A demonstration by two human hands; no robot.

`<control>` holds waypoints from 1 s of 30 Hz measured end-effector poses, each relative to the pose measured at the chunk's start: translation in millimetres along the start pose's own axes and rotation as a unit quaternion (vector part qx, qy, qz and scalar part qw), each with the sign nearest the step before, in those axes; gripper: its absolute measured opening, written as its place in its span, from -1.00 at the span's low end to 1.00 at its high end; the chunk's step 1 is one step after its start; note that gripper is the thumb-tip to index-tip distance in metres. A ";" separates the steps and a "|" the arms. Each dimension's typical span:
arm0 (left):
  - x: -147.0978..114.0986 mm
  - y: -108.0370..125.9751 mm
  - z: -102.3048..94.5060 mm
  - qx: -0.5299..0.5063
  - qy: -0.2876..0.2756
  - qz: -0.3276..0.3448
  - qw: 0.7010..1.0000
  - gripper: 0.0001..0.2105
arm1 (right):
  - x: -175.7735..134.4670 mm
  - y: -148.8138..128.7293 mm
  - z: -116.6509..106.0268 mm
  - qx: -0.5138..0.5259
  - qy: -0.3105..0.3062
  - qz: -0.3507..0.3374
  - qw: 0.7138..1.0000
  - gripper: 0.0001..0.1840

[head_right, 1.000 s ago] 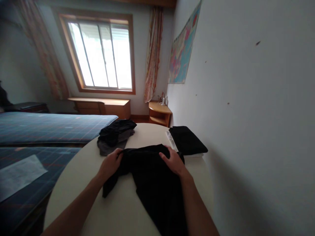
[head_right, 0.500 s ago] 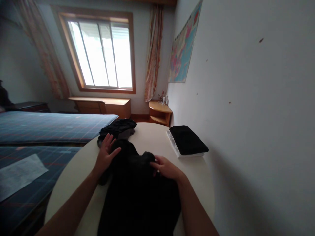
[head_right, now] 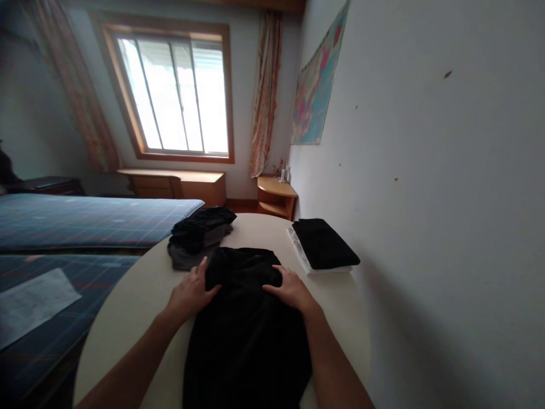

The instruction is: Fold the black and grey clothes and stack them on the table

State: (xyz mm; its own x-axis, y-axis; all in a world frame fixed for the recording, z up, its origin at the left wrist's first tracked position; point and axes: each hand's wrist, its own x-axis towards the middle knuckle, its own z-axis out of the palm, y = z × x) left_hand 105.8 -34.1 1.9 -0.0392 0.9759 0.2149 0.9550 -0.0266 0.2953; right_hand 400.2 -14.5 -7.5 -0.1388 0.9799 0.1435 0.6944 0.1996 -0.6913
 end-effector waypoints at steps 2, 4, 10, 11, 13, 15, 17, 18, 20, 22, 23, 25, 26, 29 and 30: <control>3.0 -5.7 5.5 -0.011 -0.056 -0.002 0.998 -0.33 | -1.9 -2.5 0.7 -0.004 -0.017 -0.002 1.000 -0.43; 9.9 -12.1 8.9 -0.058 -0.074 0.001 0.996 -0.45 | -0.8 -3.7 1.0 0.011 -0.020 -0.009 1.000 -0.60; 41.8 -31.5 6.4 -0.380 0.103 -0.059 0.917 -0.56 | 11.0 -4.8 0.1 0.135 0.132 0.011 0.982 -0.49; 45.5 -33.8 6.6 -0.429 0.133 -0.077 0.890 -0.52 | 12.6 -4.9 0.5 0.156 0.156 0.003 0.975 -0.42; 49.4 -36.7 9.9 -0.476 0.171 -0.085 0.858 -0.43 | 14.4 -4.4 2.2 0.174 0.179 -0.024 0.968 -0.27; 48.4 -37.8 17.2 -0.434 0.195 -0.053 0.878 -0.36 | 14.0 -3.0 4.2 0.141 0.174 -0.041 0.974 -0.14; 44.0 -38.5 26.4 -0.333 0.212 -0.006 0.919 -0.29 | 11.4 -1.0 4.9 0.063 0.166 -0.023 0.984 -0.13; 41.2 -39.0 30.4 -0.277 0.213 0.011 0.937 -0.25 | 9.5 -0.3 4.4 0.016 0.160 0.000 0.987 -0.19; 35.8 -40.7 35.3 -0.181 0.192 0.015 0.964 -0.20 | 4.9 0.0 2.1 -0.061 0.131 0.059 0.988 -0.36; 31.5 -43.0 34.1 -0.106 0.149 -0.015 0.983 -0.18 | 0.4 -2.1 -0.5 -0.104 0.083 0.106 0.985 -0.44; 30.0 -43.9 31.4 -0.078 0.121 -0.035 0.989 -0.19 | -1.6 -4.2 -1.1 -0.116 0.056 0.115 0.985 -0.46; 28.2 -44.2 23.7 -0.047 0.063 -0.068 0.995 -0.24 | -4.3 -9.5 -0.5 -0.134 0.008 0.099 0.986 -0.54; 27.9 -43.4 19.5 -0.041 0.035 -0.080 0.995 -0.28 | -4.9 -12.3 0.6 -0.140 -0.008 0.082 0.987 -0.59; 29.1 -37.7 9.6 -0.041 0.002 -0.096 0.995 -0.38 | -2.3 -17.5 4.3 -0.117 0.003 0.029 0.993 -0.72; 30.0 -35.5 7.7 -0.048 0.010 -0.102 0.994 -0.41 | 0.1 -17.1 4.7 -0.087 0.026 0.021 0.996 -0.74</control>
State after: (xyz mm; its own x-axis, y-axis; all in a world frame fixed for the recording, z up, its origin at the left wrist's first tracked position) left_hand 73.0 -2.2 -9.3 -0.2360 0.9585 0.1601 0.8942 0.1496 0.4220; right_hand 385.0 -17.9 1.0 -0.0738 0.9849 0.1564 0.8108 0.1506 -0.5657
